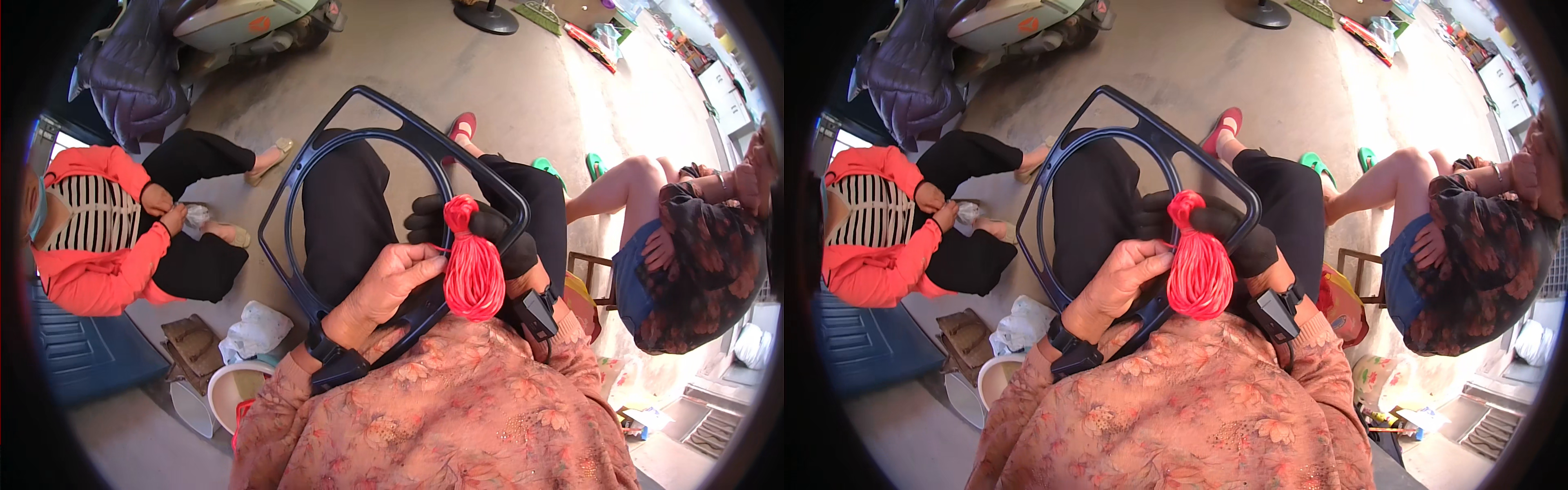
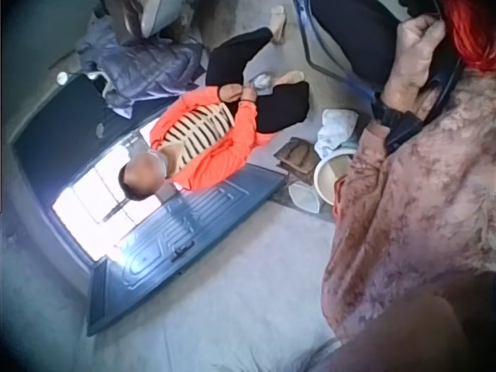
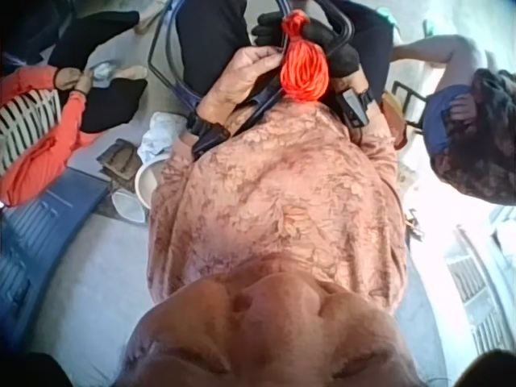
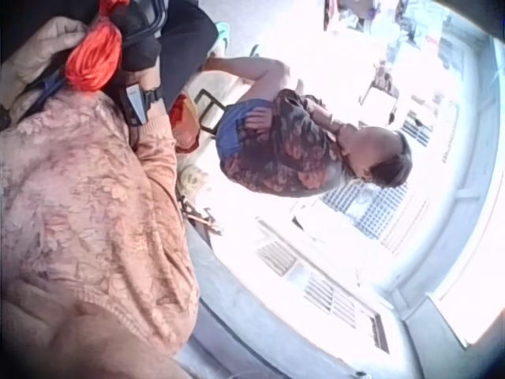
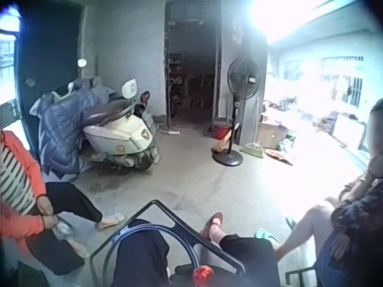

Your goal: Winding red string around a black plastic frame.

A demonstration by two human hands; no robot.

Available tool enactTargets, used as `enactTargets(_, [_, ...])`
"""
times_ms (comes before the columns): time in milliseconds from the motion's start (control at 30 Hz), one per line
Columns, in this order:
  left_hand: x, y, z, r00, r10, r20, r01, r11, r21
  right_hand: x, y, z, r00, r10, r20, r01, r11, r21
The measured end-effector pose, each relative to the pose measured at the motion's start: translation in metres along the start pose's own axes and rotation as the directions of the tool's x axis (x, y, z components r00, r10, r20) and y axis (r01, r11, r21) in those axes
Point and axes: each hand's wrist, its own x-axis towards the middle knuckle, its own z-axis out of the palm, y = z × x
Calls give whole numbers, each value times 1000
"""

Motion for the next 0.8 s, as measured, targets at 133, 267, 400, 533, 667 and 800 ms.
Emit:
enactTargets(133, [-1, 1, 5, 996, 50, -67, -48, 998, 39, -10, 1, 6, 1000, 0, -17, 1, 1000, 25])
enactTargets(267, [-4, 4, 8, 998, 60, -33, -59, 998, 21, -15, -1, 9, 996, -36, -80, 39, 999, 36])
enactTargets(400, [-2, 7, 1, 995, 36, -91, -40, 998, -42, -7, -1, -5, 994, 5, -106, -11, 998, -57])
enactTargets(533, [-2, 6, -6, 985, 52, -165, -61, 997, -48, 0, -7, -37, 906, -139, -400, 229, 956, 186])
enactTargets(667, [-6, 11, -18, 983, 40, -178, -47, 998, -35, -40, -51, -80, 805, -354, -476, 509, 824, 248])
enactTargets(800, [-6, 11, -19, 972, 60, -226, -59, 998, 11, -119, -77, -112, 778, -502, -378, 568, 819, 81])
